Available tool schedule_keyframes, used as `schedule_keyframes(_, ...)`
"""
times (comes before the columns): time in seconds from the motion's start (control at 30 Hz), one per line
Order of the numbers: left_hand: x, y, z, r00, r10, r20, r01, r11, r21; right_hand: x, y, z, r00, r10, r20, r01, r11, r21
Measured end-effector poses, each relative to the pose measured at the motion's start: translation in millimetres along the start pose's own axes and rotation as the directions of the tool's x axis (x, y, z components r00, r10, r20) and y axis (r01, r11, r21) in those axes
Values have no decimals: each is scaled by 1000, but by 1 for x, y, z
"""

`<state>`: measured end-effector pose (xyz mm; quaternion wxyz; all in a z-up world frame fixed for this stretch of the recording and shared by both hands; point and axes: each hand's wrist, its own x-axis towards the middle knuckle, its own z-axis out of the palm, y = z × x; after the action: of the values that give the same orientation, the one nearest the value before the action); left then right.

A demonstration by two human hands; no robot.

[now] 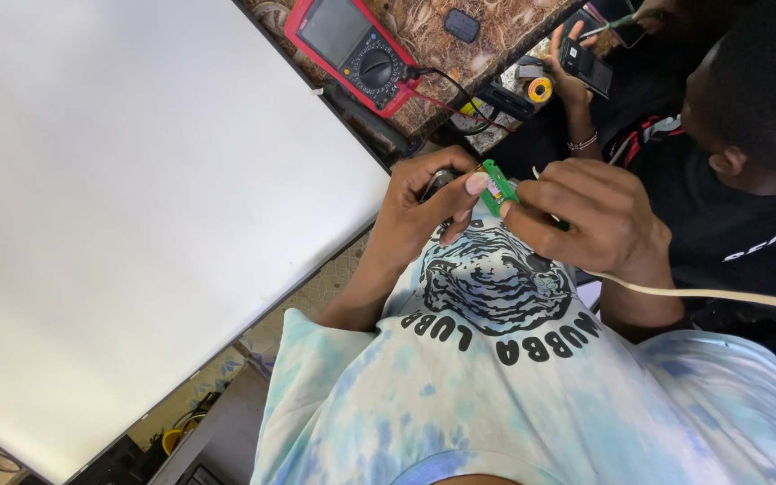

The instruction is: A person is inspecting and manipulating a small electronic circuit board using a screwdriver at a repair bench.

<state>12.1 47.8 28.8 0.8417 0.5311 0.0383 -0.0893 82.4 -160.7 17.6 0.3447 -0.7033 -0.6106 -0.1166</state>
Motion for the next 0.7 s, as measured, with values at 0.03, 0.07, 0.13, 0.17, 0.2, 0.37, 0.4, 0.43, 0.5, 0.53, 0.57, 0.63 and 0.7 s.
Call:
schedule_keyframes(0.03,0,1,-2,999,-31,29,32,999,-11,-1,1,1,1000,-25,18,25,1000,-3)
schedule_keyframes(0.07,0,0,-3,999,-30,29,30,999,-12,1,1,0,999,-26,19,26,1000,-3)
schedule_keyframes(0.13,1,-1,-6,996,-66,53,67,997,-26,4,2,0,997,-70,46,69,997,18)
schedule_keyframes(0.17,0,-3,-7,997,-64,54,65,998,-26,4,2,1,996,-71,46,71,997,17)
schedule_keyframes(0.2,0,-6,-8,997,-46,59,46,999,-6,4,3,2,996,-72,47,71,997,32)
schedule_keyframes(0.37,-8,-13,-9,1000,16,20,-17,1000,18,5,11,13,998,-57,15,54,988,143)
schedule_keyframes(0.4,-9,-16,-8,999,31,-42,-30,999,17,1,18,19,999,-36,-6,37,978,206)
schedule_keyframes(0.43,-10,-18,-6,993,45,-105,-43,999,17,-2,26,25,1000,-14,-26,20,963,269)
schedule_keyframes(0.5,-14,-24,-8,984,74,-162,-71,997,24,-14,66,56,991,134,-29,-115,925,363)
schedule_keyframes(0.53,-15,-27,-9,974,83,-212,-80,997,25,-22,84,71,954,300,-16,-261,852,454)
schedule_keyframes(0.57,-13,-28,-11,976,75,-203,-73,997,14,-22,108,85,950,312,-11,-274,852,446)
schedule_keyframes(0.63,-15,-31,-11,960,107,-257,-113,994,-8,-27,151,113,727,682,78,-682,704,201)
schedule_keyframes(0.7,-20,-31,-8,954,81,-290,-87,996,-9,-43,184,143,725,688,37,-685,715,140)
